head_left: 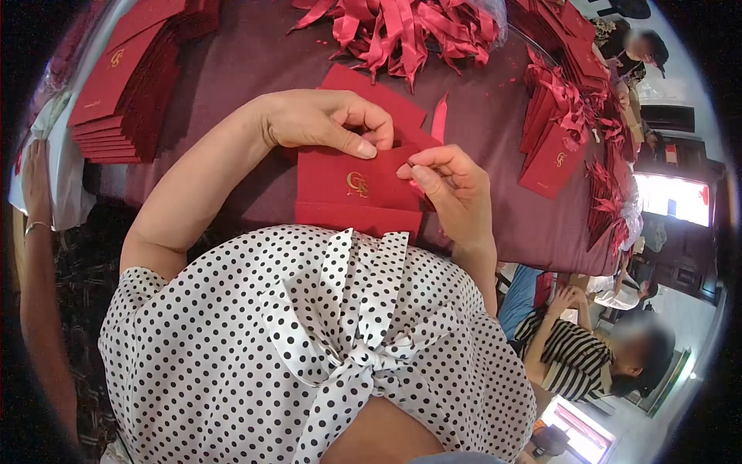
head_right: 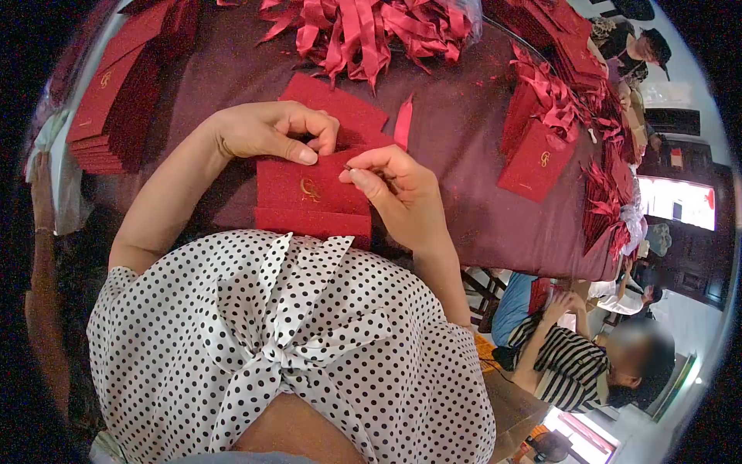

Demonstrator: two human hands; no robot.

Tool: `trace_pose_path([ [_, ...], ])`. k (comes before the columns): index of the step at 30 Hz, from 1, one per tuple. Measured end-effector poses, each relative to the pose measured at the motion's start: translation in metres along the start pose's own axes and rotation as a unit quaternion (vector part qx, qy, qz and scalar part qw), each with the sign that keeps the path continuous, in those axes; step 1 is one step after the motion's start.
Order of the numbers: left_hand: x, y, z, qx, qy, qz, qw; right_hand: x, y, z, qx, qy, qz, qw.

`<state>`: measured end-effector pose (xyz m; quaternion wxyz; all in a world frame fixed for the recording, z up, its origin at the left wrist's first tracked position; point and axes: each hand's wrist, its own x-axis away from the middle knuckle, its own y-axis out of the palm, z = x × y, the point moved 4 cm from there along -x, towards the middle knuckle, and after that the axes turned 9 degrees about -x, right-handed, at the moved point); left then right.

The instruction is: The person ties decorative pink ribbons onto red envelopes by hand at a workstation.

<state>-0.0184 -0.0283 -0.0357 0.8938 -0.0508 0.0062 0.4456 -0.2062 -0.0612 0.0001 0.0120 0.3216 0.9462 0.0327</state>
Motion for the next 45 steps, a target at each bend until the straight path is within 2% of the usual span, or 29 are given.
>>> trace_pose_path([
  [4,0.000,0.005,0.006,0.028,-0.028,0.029,0.999,-0.001,0.000,-0.001,0.053,-0.037,0.006,0.998],
  [6,0.000,0.004,0.006,-0.004,-0.081,0.096,0.992,-0.006,0.002,-0.015,0.283,-0.145,0.024,0.948],
  [7,-0.001,0.006,0.006,-0.004,-0.080,0.093,0.992,-0.006,0.003,-0.015,0.284,-0.145,0.026,0.947],
  [9,-0.001,0.004,0.005,-0.034,-0.088,0.140,0.986,-0.007,0.002,-0.008,0.230,-0.045,0.064,0.970],
  [16,-0.001,0.005,0.009,-0.075,-0.102,0.157,0.979,-0.011,0.007,-0.012,0.302,-0.081,0.050,0.949],
  [25,0.001,0.004,0.013,-0.207,-0.037,0.217,0.953,-0.018,0.009,-0.008,0.300,-0.090,0.053,0.948],
  [27,0.001,0.004,0.017,-0.269,-0.016,0.230,0.935,-0.018,0.018,-0.014,0.384,-0.163,0.038,0.908],
  [29,0.000,0.006,0.015,-0.212,-0.049,0.241,0.946,-0.017,0.029,-0.018,0.497,-0.215,0.004,0.841],
  [31,0.004,0.005,0.022,-0.298,-0.017,0.287,0.910,-0.019,0.036,-0.025,0.527,-0.221,-0.018,0.820],
  [32,0.006,0.005,0.025,-0.354,-0.015,0.320,0.879,-0.021,0.037,-0.024,0.582,-0.225,-0.050,0.780],
  [34,0.009,0.008,0.033,-0.387,-0.050,0.362,0.847,-0.029,0.040,-0.027,0.608,-0.246,-0.046,0.753],
  [35,0.008,0.010,0.034,-0.437,-0.044,0.371,0.818,-0.033,0.040,-0.031,0.586,-0.273,-0.017,0.763],
  [36,0.008,0.014,0.036,-0.470,-0.031,0.395,0.789,-0.037,0.036,-0.034,0.550,-0.251,-0.022,0.796],
  [39,0.012,0.012,0.050,-0.483,0.019,0.439,0.758,-0.060,0.024,-0.036,0.393,-0.160,-0.020,0.905],
  [40,0.013,0.011,0.048,-0.484,0.029,0.446,0.752,-0.065,0.017,-0.031,0.363,-0.122,-0.016,0.924],
  [41,0.013,0.009,0.046,-0.484,0.041,0.454,0.747,-0.065,0.019,-0.029,0.363,-0.133,-0.016,0.922],
  [42,0.014,0.009,0.049,-0.487,0.043,0.461,0.741,-0.064,0.018,-0.025,0.305,-0.122,0.016,0.944],
  [43,0.014,0.009,0.046,-0.478,0.037,0.455,0.751,-0.063,0.017,-0.022,0.244,-0.109,0.047,0.963],
  [44,0.014,0.008,0.044,-0.468,0.032,0.447,0.762,-0.062,0.018,-0.022,0.239,-0.096,0.069,0.964],
  [45,0.016,0.005,0.044,-0.441,0.025,0.434,0.785,-0.062,0.018,-0.023,0.252,-0.085,0.028,0.963],
])
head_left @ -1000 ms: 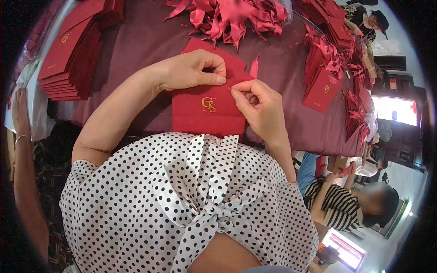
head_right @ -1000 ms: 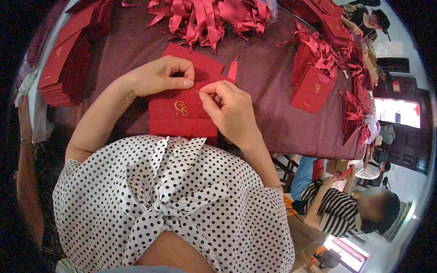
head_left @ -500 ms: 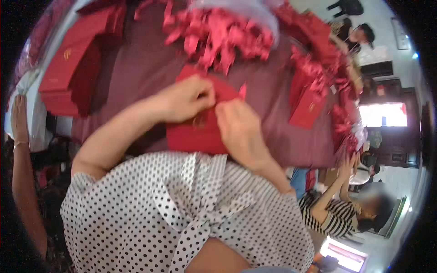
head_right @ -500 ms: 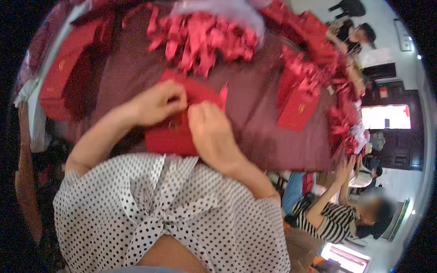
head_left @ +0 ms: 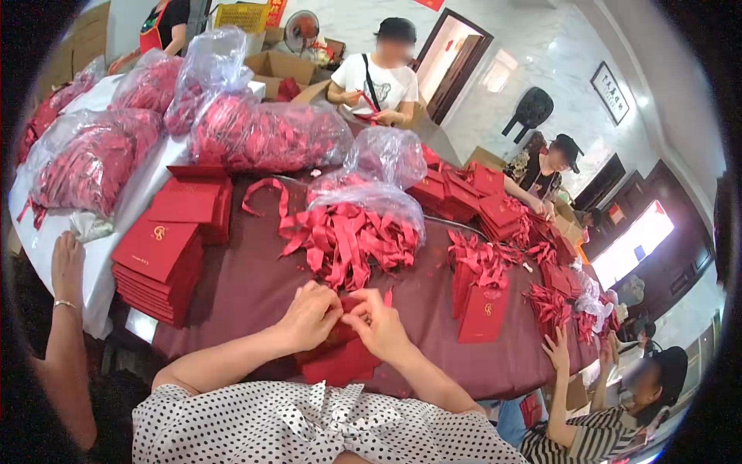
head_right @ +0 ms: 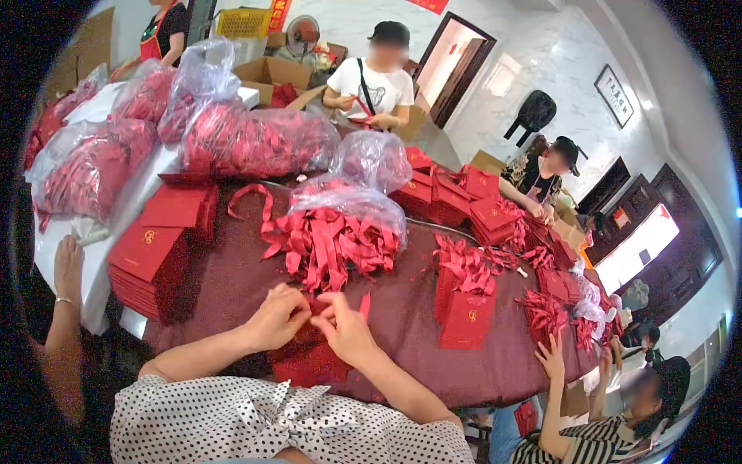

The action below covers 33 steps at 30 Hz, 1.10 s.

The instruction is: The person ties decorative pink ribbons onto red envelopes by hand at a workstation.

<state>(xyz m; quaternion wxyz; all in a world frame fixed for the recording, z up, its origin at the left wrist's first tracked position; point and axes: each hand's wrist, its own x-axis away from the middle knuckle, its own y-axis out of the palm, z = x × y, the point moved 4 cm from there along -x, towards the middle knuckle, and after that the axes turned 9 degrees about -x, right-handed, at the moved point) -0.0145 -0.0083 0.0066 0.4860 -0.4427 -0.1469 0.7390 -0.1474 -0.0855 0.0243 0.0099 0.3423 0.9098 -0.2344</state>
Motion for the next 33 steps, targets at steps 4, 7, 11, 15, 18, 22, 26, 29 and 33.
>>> trace_pose_path([
  [4,-0.005,-0.002,-0.005,0.081,-0.009,-0.131,0.988,0.008,-0.001,-0.005,0.092,-0.111,-0.073,0.987],
  [7,-0.004,0.000,-0.022,0.262,-0.117,-0.275,0.918,0.011,-0.001,-0.001,0.098,-0.165,-0.055,0.980],
  [11,-0.011,0.002,-0.024,0.225,-0.058,-0.198,0.952,0.007,-0.004,0.007,0.071,-0.165,-0.064,0.982],
  [15,-0.014,0.005,-0.017,0.130,0.000,-0.217,0.967,0.012,-0.003,0.015,0.076,-0.195,-0.037,0.977],
  [18,-0.012,0.014,-0.023,0.107,0.024,-0.275,0.955,0.015,-0.001,0.015,0.068,-0.210,-0.016,0.975],
  [22,-0.013,0.023,-0.023,0.158,0.064,-0.293,0.941,0.017,-0.006,0.012,0.035,-0.191,-0.024,0.981],
  [26,-0.026,0.006,-0.011,0.108,0.162,-0.263,0.945,0.016,-0.009,0.003,0.026,-0.132,-0.067,0.989],
  [29,-0.035,-0.036,-0.026,-0.048,0.131,-0.126,0.982,0.017,-0.013,0.010,0.048,-0.095,-0.041,0.993],
  [33,-0.032,-0.050,-0.037,0.002,-0.156,-0.051,0.986,0.014,-0.018,0.021,0.032,-0.106,-0.019,0.994],
])
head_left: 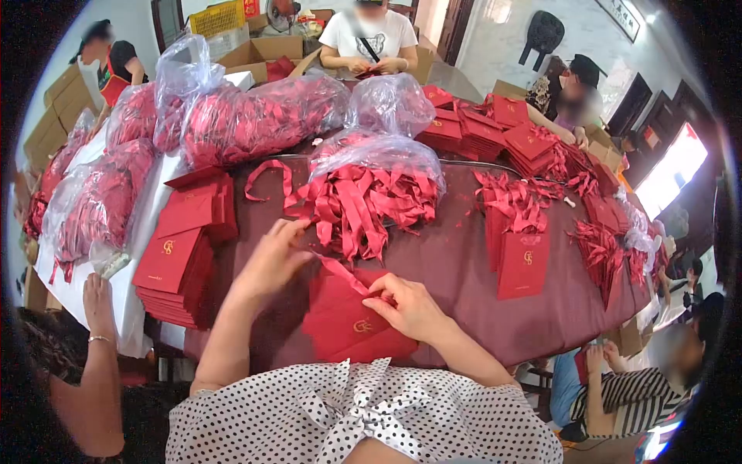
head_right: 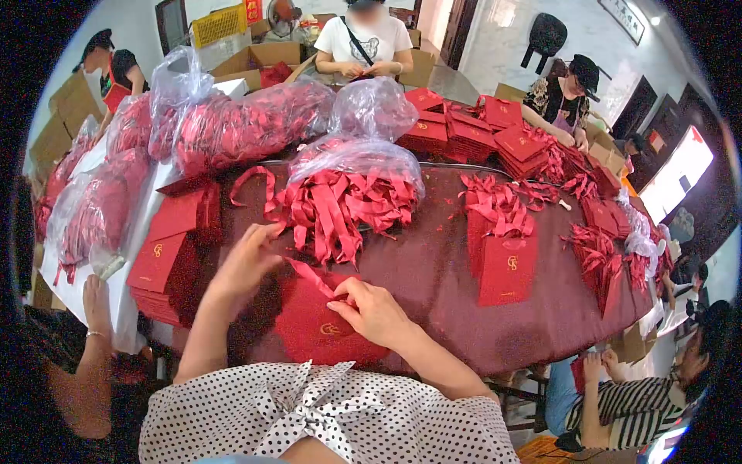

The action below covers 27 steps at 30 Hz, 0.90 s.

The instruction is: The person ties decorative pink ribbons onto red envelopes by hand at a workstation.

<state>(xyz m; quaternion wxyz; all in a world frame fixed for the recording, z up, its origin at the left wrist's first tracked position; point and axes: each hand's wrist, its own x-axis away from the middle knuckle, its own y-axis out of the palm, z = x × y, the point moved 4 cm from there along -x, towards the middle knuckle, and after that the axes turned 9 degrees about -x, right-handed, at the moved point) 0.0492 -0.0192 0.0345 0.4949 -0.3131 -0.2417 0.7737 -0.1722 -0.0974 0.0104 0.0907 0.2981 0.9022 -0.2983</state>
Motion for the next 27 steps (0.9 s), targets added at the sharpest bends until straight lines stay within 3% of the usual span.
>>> trace_pose_path([
  [1,0.005,0.005,0.011,0.062,0.022,0.016,0.998,-0.001,-0.001,-0.001,-0.003,-0.003,0.006,1.000],
  [2,0.007,0.012,0.011,0.066,0.047,-0.041,0.996,-0.002,-0.001,-0.002,-0.004,0.017,-0.009,1.000],
  [4,0.012,0.018,0.031,0.012,0.254,-0.179,0.950,-0.002,-0.003,-0.003,-0.004,0.034,-0.019,0.999],
  [5,0.019,0.030,0.030,0.007,0.272,-0.226,0.936,-0.003,-0.003,-0.004,-0.013,0.026,-0.017,0.999],
  [9,0.021,0.049,0.014,0.039,0.248,-0.240,0.938,-0.002,-0.008,-0.003,-0.001,-0.021,-0.007,1.000],
  [12,0.017,0.044,0.010,0.020,0.191,-0.185,0.964,-0.001,-0.042,-0.012,-0.037,0.142,-0.061,0.987],
  [14,0.016,0.042,0.007,0.027,0.153,-0.171,0.973,0.008,-0.065,-0.002,-0.231,0.057,0.001,0.971],
  [17,0.013,0.041,0.002,0.050,0.069,-0.142,0.986,0.024,-0.097,0.000,-0.490,0.046,0.011,0.870],
  [20,0.014,0.049,-0.003,0.041,0.090,-0.124,0.987,0.021,-0.100,-0.007,-0.636,-0.104,0.025,0.764],
  [22,0.014,0.049,0.000,0.043,0.106,-0.116,0.987,0.022,-0.104,-0.004,-0.605,-0.138,0.020,0.784],
  [27,0.017,0.056,0.004,0.076,0.118,-0.084,0.986,0.018,-0.105,0.014,-0.458,-0.059,0.215,0.861],
])
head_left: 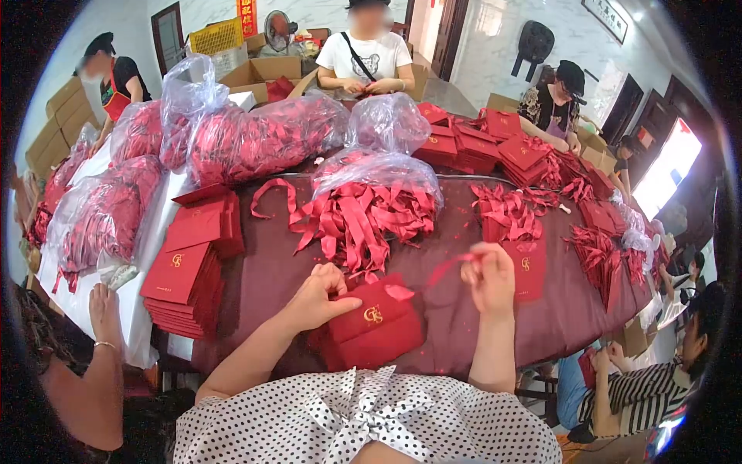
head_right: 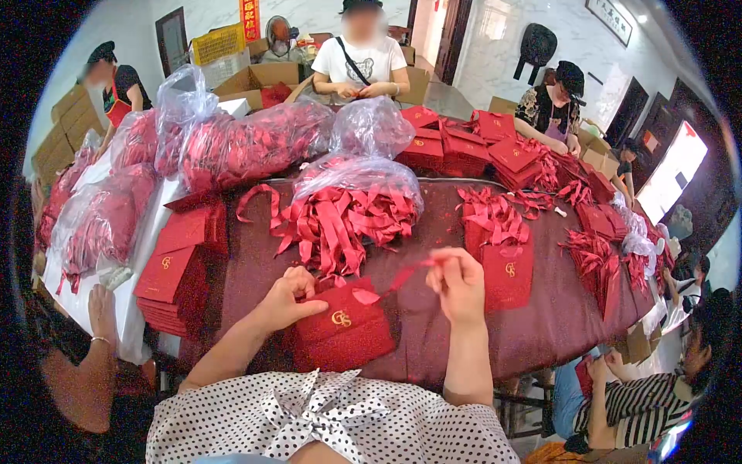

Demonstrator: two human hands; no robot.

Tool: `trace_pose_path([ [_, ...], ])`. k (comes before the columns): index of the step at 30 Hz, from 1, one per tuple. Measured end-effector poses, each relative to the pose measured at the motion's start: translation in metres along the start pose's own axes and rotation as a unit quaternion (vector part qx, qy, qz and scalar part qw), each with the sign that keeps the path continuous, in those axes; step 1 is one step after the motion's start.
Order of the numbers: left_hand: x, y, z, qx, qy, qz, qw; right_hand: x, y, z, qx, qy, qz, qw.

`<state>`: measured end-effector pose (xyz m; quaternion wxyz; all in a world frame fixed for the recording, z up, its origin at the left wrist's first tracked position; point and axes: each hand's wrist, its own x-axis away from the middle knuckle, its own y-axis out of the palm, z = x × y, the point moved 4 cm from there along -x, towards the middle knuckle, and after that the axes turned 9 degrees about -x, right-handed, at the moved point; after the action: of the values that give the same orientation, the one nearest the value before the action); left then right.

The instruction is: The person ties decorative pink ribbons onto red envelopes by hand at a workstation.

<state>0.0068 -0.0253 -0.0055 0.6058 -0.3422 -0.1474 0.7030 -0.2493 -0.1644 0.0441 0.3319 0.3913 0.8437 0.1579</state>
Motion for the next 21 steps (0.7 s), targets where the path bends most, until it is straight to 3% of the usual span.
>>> trace_pose_path([
  [1,0.000,0.001,0.001,-0.008,-0.009,0.016,1.000,-0.002,0.003,-0.001,0.213,-0.033,0.017,0.976],
  [2,-0.001,0.002,0.002,-0.017,-0.017,0.034,0.999,-0.004,0.017,-0.005,0.374,-0.131,-0.009,0.918],
  [3,0.000,0.004,0.002,-0.016,-0.014,0.060,0.998,-0.003,0.038,-0.006,0.520,-0.225,-0.037,0.823],
  [4,0.000,0.008,0.001,-0.014,-0.015,0.062,0.998,-0.001,0.056,-0.003,0.534,-0.185,-0.045,0.824],
  [5,0.001,0.010,0.001,-0.003,-0.007,0.076,0.997,0.000,0.067,0.006,0.511,-0.151,-0.094,0.841],
  [6,0.001,0.011,0.001,0.008,0.001,0.091,0.996,0.005,0.077,0.017,0.458,-0.030,-0.121,0.880],
  [7,0.001,0.013,0.002,0.009,-0.001,0.092,0.996,0.009,0.087,0.030,0.426,-0.012,-0.142,0.894],
  [8,0.000,0.015,0.002,0.100,-0.012,0.071,0.992,0.013,0.094,0.045,0.392,0.004,-0.162,0.906],
  [9,0.001,0.017,0.002,0.190,-0.021,0.050,0.980,0.017,0.095,0.060,0.335,0.080,-0.140,0.928],
  [10,0.002,0.016,0.003,0.190,-0.022,0.051,0.980,0.016,0.093,0.067,0.335,0.081,-0.141,0.928],
  [13,0.003,0.016,0.000,0.313,-0.079,0.017,0.946,0.014,0.083,0.093,0.175,0.217,-0.129,0.952],
  [17,0.005,0.024,-0.002,0.410,-0.075,-0.038,0.908,0.014,0.079,0.088,0.089,0.213,-0.124,0.965],
  [20,0.001,0.023,-0.003,0.314,-0.017,-0.040,0.948,0.018,0.064,0.097,0.094,0.188,-0.088,0.974],
  [21,0.000,0.019,-0.002,0.210,0.046,-0.031,0.976,0.016,0.071,0.092,0.168,0.063,-0.136,0.974],
])
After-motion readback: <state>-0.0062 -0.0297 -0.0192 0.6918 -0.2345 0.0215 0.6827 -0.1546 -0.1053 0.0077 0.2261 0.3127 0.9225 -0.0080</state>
